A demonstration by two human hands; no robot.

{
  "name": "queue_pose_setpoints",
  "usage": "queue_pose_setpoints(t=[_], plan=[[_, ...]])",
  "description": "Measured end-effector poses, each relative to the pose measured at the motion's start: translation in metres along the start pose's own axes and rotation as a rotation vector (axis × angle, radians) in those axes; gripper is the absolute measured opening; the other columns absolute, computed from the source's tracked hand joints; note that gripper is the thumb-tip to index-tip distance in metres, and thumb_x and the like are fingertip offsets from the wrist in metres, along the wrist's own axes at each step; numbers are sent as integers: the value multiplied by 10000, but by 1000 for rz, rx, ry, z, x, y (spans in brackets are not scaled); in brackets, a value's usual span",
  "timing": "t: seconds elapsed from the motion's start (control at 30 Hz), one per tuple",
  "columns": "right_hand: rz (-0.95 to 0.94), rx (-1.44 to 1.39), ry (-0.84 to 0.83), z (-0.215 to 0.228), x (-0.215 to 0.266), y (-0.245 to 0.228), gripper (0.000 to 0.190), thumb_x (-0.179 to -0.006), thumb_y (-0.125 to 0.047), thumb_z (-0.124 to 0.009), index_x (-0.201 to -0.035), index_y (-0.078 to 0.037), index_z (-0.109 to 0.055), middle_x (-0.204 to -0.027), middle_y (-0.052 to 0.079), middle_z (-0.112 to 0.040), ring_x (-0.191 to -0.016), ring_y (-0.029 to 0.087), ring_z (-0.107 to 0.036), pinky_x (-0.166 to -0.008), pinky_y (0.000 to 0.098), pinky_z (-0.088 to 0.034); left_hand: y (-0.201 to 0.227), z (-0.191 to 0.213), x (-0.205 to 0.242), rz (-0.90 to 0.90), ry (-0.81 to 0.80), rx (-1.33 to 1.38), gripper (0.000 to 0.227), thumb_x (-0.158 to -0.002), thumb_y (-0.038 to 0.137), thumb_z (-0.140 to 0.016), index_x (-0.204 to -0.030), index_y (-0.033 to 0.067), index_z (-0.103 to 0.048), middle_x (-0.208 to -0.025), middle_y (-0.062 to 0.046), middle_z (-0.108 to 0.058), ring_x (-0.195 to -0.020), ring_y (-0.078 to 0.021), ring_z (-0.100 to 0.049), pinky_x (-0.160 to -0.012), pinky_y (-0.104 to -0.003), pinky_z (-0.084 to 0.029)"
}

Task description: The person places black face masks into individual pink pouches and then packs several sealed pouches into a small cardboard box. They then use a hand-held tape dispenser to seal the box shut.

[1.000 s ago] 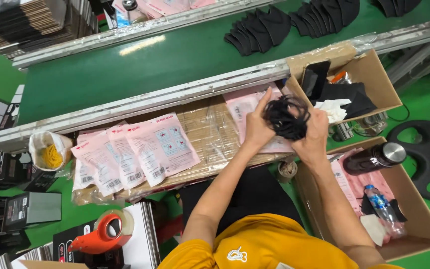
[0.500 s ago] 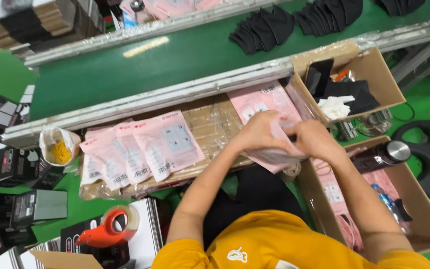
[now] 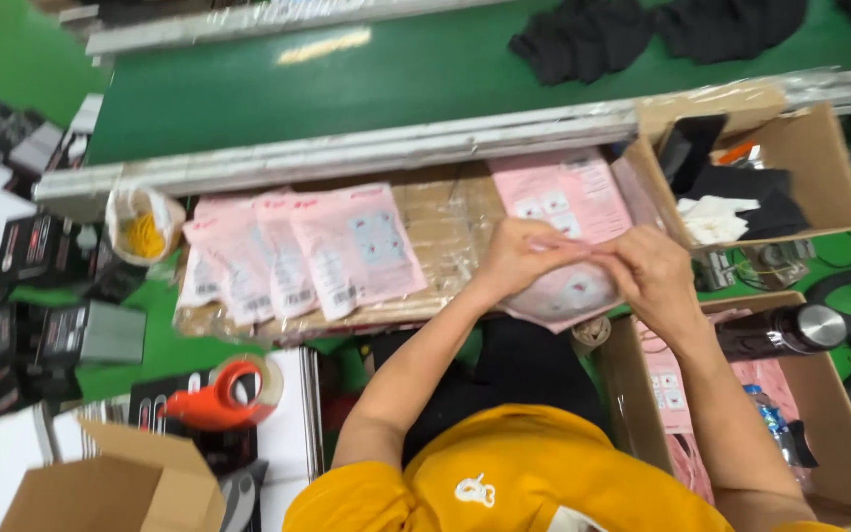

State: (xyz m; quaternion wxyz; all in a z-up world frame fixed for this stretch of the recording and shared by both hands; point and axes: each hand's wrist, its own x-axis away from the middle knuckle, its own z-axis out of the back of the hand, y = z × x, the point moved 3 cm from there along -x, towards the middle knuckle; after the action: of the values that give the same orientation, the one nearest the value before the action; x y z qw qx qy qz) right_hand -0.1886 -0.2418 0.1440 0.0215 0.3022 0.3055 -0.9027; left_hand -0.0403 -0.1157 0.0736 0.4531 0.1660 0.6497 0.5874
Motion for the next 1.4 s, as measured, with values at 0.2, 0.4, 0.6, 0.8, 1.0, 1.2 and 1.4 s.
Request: queue_pose_setpoints(t=[0.2,0.4,0.6,0.8,1.0,1.2,1.4], plan=[[36,279,-5,-29,10,19,153,-967,-53,-770,-934,-5,-629,-870,153,-599,-821,331,-603,-723,424,-484,5,-4,14,-48,272,-208,160,-834,185,-861,-884,41,-812,-783,-96,-775,-676,-128,-720,-648,-281,-552],[268,216,-54,-39,-29,-33,192,-815,-82,-764,-919,26,-645,-817,162,-603,-759,345,-589,-662,431,-472,16,42,24,-52,148,-41,188,-860,193,-833,-967,42,-803,-896,-102,-798,-807,-136,-772,-726,-274,-608],[188,173,-86,-81,-29,7,168,-910,-50,-776,-876,1,-620,-795,141,-564,-751,315,-572,-683,426,-460,20,56,37,11,286,-221,162,-864,166,-822,-955,32,-821,-844,-89,-803,-742,-121,-750,-673,-258,-576],[319,117,-131,-89,-65,-18,154,-869,-95,-765,-857,-9,-638,-777,127,-580,-729,310,-573,-644,421,-473,26,90,36,84,226,-17,172,-887,140,-800,-1002,12,-799,-927,-92,-805,-823,-114,-756,-729,-243,-593],[249,123,-146,-129,-73,16,225,-914,-125,-767,-815,-15,-597,-777,123,-568,-746,295,-569,-674,424,-478,24,100,32,15,408,-186,201,-906,168,-768,-1008,-3,-791,-878,-99,-792,-769,-108,-745,-669,-239,-582],[266,84,-60,-141,-111,6,626,-787,-372,-816,-1224,31,-620,-1070,193,-588,-983,346,-550,-847,487,-463,-49,199,38,379,705,-410,519,-1044,329,-648,-642,1,-633,-540,-54,-536,-502,-137,-443,-472,-372,-339],[232,47,-275,-270,-81,15,696,-792,-411,-828,-1378,-99,-620,-1361,182,-558,-1214,366,-517,-1026,503,-421,2,209,25,7,1097,-1380,733,-916,385,-708,-1409,-143,-584,-1182,-262,-567,-1081,-347,-515,-927,-496,-389]])
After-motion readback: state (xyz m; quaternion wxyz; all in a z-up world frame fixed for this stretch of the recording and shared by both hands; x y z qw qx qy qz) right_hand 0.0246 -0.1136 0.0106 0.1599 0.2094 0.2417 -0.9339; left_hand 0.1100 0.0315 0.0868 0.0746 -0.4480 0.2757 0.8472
